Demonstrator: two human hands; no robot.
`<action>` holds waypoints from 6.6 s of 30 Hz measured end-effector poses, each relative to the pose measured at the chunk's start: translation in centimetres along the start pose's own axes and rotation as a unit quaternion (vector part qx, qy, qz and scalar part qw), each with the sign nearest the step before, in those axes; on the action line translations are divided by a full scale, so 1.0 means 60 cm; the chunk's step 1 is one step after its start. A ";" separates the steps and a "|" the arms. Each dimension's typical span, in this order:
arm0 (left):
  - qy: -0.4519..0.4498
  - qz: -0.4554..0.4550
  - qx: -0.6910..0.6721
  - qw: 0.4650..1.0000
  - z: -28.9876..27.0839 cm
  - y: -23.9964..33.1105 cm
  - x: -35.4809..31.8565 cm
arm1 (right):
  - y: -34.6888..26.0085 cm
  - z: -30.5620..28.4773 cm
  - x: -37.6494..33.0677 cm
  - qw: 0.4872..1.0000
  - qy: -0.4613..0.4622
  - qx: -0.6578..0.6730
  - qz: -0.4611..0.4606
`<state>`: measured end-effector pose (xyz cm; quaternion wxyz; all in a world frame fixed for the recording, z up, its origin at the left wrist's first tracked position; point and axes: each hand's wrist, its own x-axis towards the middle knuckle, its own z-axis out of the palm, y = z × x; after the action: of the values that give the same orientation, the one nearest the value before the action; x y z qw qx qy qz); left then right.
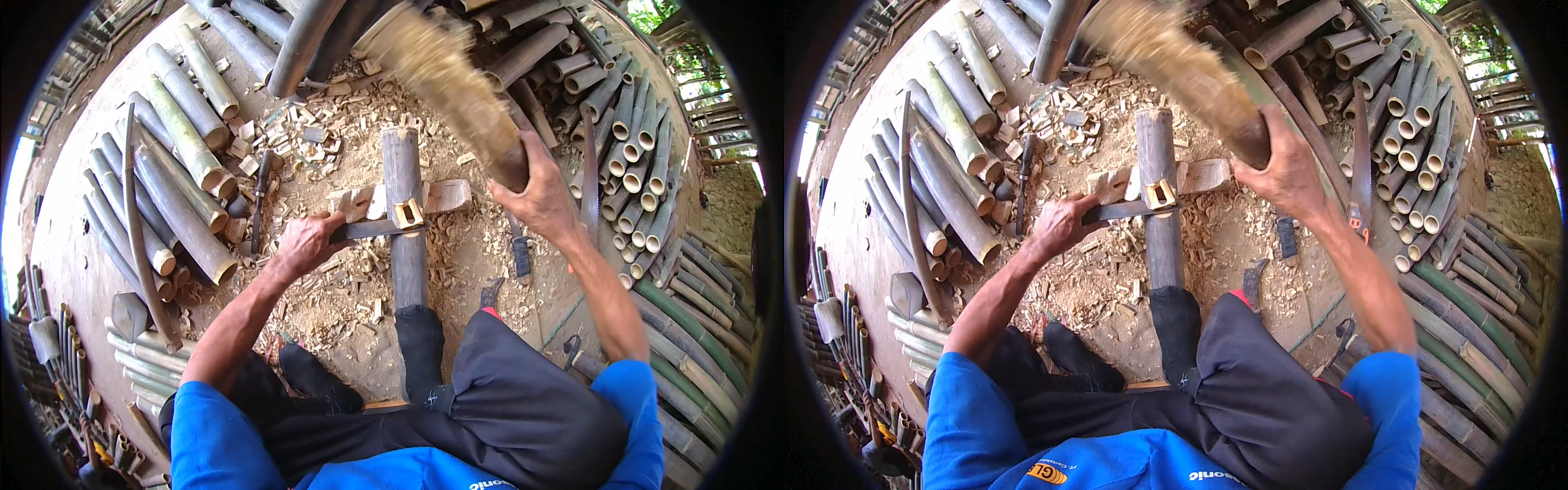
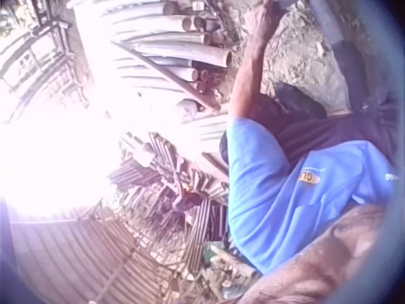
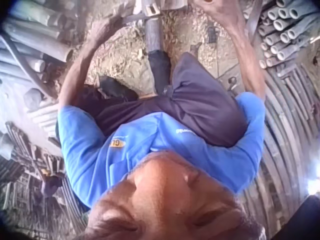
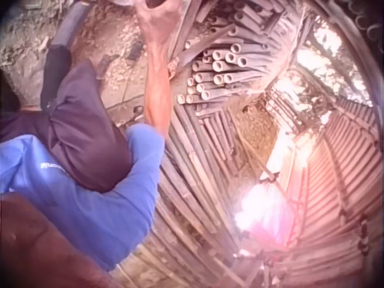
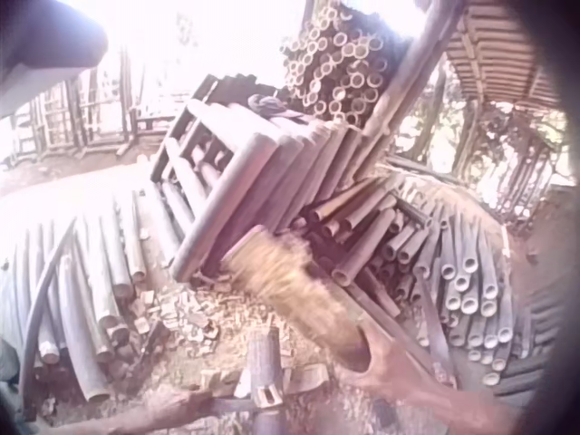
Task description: The person processes bamboo by picking up poles, measuring them against each other, and using a saw and a knife to cut and carve a hole into a pole.
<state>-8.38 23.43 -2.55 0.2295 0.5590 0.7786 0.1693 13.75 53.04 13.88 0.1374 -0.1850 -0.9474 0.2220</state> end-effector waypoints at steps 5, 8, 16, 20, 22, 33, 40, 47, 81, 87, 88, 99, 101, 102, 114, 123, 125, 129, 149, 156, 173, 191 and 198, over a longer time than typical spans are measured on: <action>-0.140 -0.045 -0.211 0.966 -0.010 -0.025 0.025 | -0.021 0.018 -0.042 0.979 0.028 0.188 0.070; -0.164 -0.069 -0.359 0.916 0.022 -0.014 0.018 | -0.013 0.034 -0.086 0.927 0.016 0.317 0.202; 0.028 -0.076 -0.241 0.967 -0.047 -0.028 0.065 | -0.034 0.041 -0.121 0.806 -0.048 0.477 0.347; -0.052 -0.025 -0.043 0.997 -0.102 -0.015 0.058 | -0.039 0.036 -0.117 0.825 -0.051 0.465 0.317; -0.058 -0.009 0.019 0.998 -0.107 -0.021 0.053 | -0.046 0.038 -0.114 0.831 -0.076 0.450 0.318; -0.062 -0.044 0.073 0.994 -0.109 -0.022 0.049 | -0.057 0.051 -0.110 0.950 -0.091 0.260 0.147; -0.082 -0.072 0.094 0.990 -0.098 -0.020 0.064 | -0.055 0.082 -0.067 0.930 -0.339 -0.030 0.136; -0.097 -0.081 0.073 0.989 -0.100 -0.038 0.056 | -0.125 0.050 -0.006 0.955 -0.126 0.242 0.112; -0.061 -0.091 0.015 0.994 -0.042 0.029 0.076 | 0.002 0.013 -0.124 0.917 -0.173 0.267 0.242; -0.057 -0.083 0.028 0.994 -0.038 0.037 0.092 | -0.005 0.026 -0.197 0.955 -0.156 0.145 0.206; -0.071 -0.091 0.038 0.993 -0.040 0.032 0.085 | -0.024 0.002 -0.178 0.940 -0.206 0.119 0.243; -0.072 -0.046 0.041 0.995 -0.033 0.021 0.094 | -0.013 -0.014 -0.192 0.931 -0.234 0.098 0.263; -0.115 -0.085 0.006 0.990 -0.042 0.030 0.095 | -0.003 -0.027 -0.189 0.949 -0.143 0.163 0.229; -0.108 -0.086 0.012 0.990 -0.044 0.015 0.084 | -0.001 -0.009 -0.197 0.962 -0.093 0.161 0.199; 0.076 0.122 0.086 0.986 0.001 0.014 -0.020 | 0.009 0.029 -0.211 0.879 -0.120 0.329 0.324; -0.019 -0.054 0.053 0.997 -0.029 0.018 -0.059 | -0.036 0.030 -0.099 0.959 -0.207 0.089 0.169; -0.027 -0.055 0.064 0.996 -0.028 0.015 -0.058 | -0.007 0.050 -0.096 0.975 -0.202 0.060 0.069; -0.070 -0.071 0.077 0.992 -0.026 0.019 -0.051 | 0.047 0.093 -0.044 0.918 -0.168 -0.074 -0.352; -0.018 -0.072 0.104 0.992 0.003 0.000 -0.033 | 0.015 0.147 -0.009 0.858 -0.244 -0.265 -0.366; 0.053 -0.235 -0.286 0.927 -0.002 -0.060 0.015 | -0.069 0.108 -0.081 0.844 -0.378 -0.144 -0.353; -0.034 -0.115 -0.009 0.993 -0.006 0.047 0.000 | -0.070 0.065 -0.106 0.893 -0.334 -0.077 -0.292; -0.060 -0.074 0.116 0.989 0.024 0.048 0.004 | 0.091 0.109 -0.014 0.881 -0.183 -0.128 -0.418; -0.124 -0.083 -0.275 0.950 -0.056 0.021 0.057 | 0.056 0.005 0.033 0.921 -0.143 -0.236 -0.276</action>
<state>-10.15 27.03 0.37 0.4825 0.4239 0.7108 0.2867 12.83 56.53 12.41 0.0086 0.0905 -0.9954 -0.0311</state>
